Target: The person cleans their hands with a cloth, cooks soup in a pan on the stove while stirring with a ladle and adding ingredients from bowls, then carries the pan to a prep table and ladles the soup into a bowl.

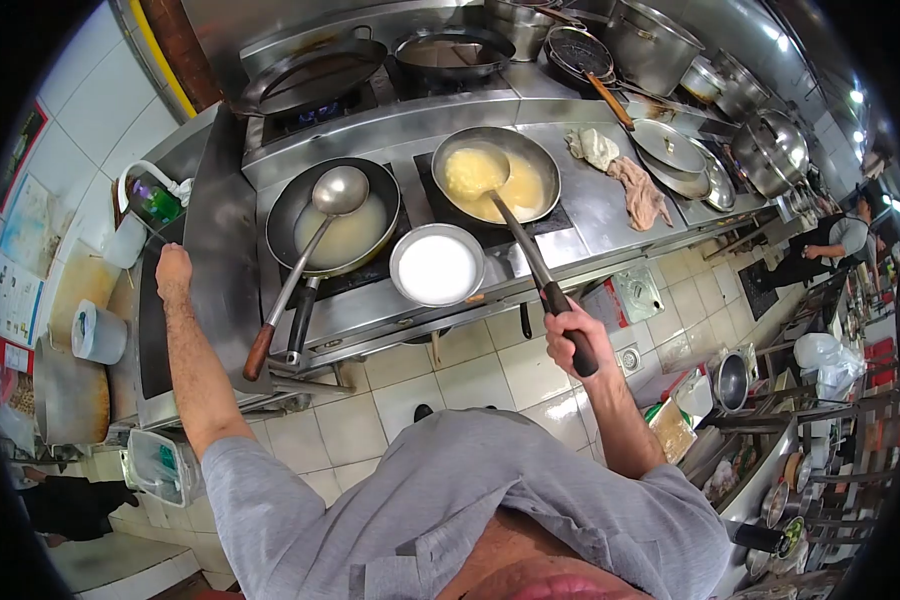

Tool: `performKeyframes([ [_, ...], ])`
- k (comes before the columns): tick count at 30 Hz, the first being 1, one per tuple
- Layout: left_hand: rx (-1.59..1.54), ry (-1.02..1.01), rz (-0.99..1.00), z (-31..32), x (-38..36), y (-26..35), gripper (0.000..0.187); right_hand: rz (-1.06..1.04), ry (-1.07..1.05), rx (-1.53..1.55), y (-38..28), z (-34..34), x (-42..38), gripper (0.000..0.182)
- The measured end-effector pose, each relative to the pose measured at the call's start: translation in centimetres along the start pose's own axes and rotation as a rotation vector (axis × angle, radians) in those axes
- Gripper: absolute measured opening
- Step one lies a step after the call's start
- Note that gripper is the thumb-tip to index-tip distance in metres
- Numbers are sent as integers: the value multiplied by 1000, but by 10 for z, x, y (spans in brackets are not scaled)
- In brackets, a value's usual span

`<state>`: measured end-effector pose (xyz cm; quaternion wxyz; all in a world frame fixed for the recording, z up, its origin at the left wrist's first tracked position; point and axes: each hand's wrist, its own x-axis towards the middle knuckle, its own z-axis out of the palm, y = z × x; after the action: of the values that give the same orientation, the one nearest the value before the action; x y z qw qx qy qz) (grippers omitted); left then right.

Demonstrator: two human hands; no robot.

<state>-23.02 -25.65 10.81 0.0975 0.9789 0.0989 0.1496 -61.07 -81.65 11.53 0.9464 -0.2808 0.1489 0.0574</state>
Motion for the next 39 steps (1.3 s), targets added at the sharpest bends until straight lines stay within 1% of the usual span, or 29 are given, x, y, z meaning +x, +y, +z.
performKeyframes([
  [1,-21,1,-10,-2,-2,2,39,-19,34,-136,3,-7,-1,49],
  [2,-41,2,-19,-2,-2,3,39,-18,35,-135,4,-4,-4,49],
  [4,-39,1,-5,2,3,-2,39,-120,121,-439,3,4,-11,55],
  [5,-37,0,6,4,5,-5,39,-147,116,-461,0,2,-12,65],
  [6,-38,-3,9,6,7,-7,39,-147,120,-461,-3,0,-13,65],
  [8,-47,16,27,6,7,-6,38,-196,184,-681,-8,-2,-14,72],
  [10,-46,20,23,-1,0,1,38,-217,218,-680,-13,-2,-15,75],
  [13,-36,29,28,-4,-4,5,38,-244,234,-879,-23,-8,-15,80],
  [14,-28,32,38,-4,-3,4,38,-244,233,-880,-27,-9,-16,80],
  [16,-20,31,31,0,0,0,37,-245,278,-999,-32,-11,-18,78],
  [17,-11,30,26,0,0,0,36,-245,288,-1006,-33,-12,-18,78],
  [18,-12,30,23,0,0,0,36,-243,286,-1009,-33,-13,-20,78],
  [20,-27,25,5,-2,-1,2,37,-198,370,-996,-33,-12,-25,77],
  [21,-28,25,1,0,1,0,37,-197,368,-999,-33,-12,-29,77],
  [23,-58,18,12,2,3,-2,37,-151,399,-866,-30,-12,-36,70],
  [24,-59,17,11,1,3,0,37,-150,400,-867,-30,-9,-37,70],
  [26,-48,10,-42,-3,0,5,37,-105,356,-606,-26,1,-41,58],
  [27,-47,7,-38,-1,1,4,37,-105,361,-603,-24,3,-38,58],
  [29,-64,5,-13,3,6,-2,37,-38,318,-322,-27,8,-25,43],
  [30,-65,4,-8,3,5,-1,37,-41,321,-320,-31,3,-18,43],
  [32,-46,13,26,1,3,-1,37,25,174,-172,-35,-17,2,35],
  [33,-48,15,26,0,3,-1,37,-4,207,-229,-33,-24,11,46],
  [34,-46,22,37,0,2,-1,37,-4,204,-231,-29,-27,15,46],
  [36,-43,29,47,-1,-1,-1,37,-170,352,-787,-13,-26,23,61],
  [37,-52,30,45,-2,-2,1,35,-207,353,-909,-1,-37,30,72],
  [38,-61,30,43,-2,-2,2,33,-221,405,-1034,12,-31,30,73],
  [39,-61,31,37,5,3,-3,33,-220,434,-1047,25,-28,29,75],
])
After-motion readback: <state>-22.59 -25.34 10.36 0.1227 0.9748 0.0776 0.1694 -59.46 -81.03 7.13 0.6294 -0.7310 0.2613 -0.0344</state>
